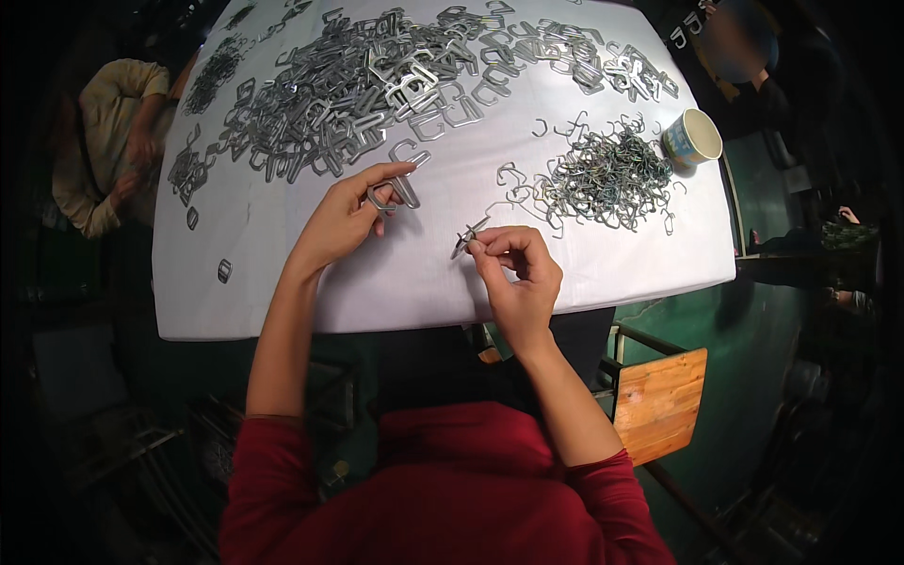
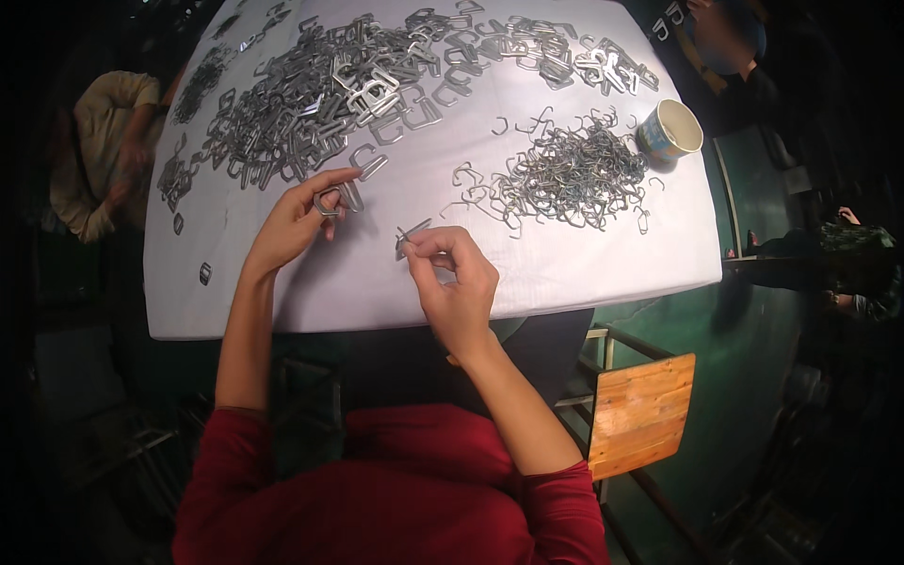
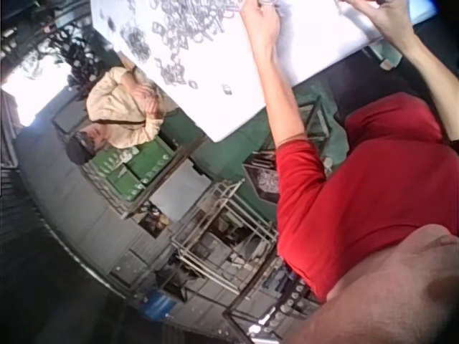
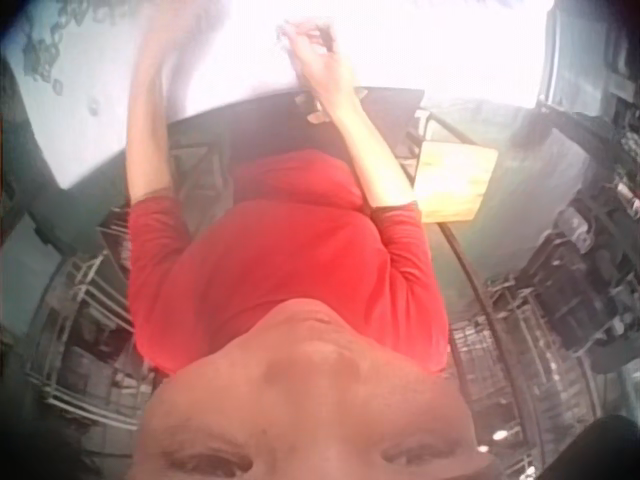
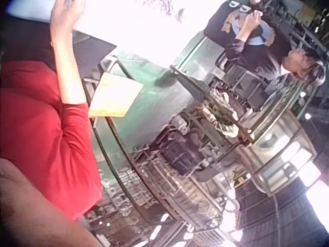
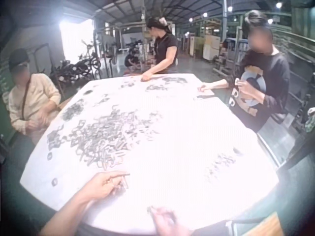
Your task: The person takes metal hooks from a table and hangs them onto a rack.
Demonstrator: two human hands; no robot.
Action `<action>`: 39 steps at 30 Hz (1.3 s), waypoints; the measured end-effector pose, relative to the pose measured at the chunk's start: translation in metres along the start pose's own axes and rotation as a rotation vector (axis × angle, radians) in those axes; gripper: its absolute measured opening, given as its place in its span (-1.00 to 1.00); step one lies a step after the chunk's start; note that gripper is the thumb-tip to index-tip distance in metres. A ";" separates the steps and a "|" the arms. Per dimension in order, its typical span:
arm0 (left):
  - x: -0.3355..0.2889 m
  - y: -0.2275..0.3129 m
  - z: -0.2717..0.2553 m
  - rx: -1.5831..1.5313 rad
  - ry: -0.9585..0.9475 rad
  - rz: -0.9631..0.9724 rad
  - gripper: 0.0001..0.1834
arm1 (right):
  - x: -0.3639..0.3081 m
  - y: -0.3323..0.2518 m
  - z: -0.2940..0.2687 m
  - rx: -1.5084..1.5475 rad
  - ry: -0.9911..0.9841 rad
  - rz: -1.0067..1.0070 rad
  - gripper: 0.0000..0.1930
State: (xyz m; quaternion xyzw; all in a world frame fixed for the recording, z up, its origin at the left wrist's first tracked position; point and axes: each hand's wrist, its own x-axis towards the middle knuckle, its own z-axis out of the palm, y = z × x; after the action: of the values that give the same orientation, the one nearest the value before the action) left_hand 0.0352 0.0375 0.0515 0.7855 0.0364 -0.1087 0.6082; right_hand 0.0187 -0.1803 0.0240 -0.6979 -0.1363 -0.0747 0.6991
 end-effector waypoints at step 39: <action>0.016 0.056 0.034 0.418 0.299 0.587 -0.50 | 0.155 0.051 -0.056 -0.800 -0.016 0.140 -0.79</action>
State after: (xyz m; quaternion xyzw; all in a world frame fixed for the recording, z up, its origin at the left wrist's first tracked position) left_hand 0.0575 -0.0112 0.0933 0.8767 -0.1245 0.1807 0.4281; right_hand 0.1860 -0.2216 0.0219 -0.9230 -0.0541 -0.0683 0.3748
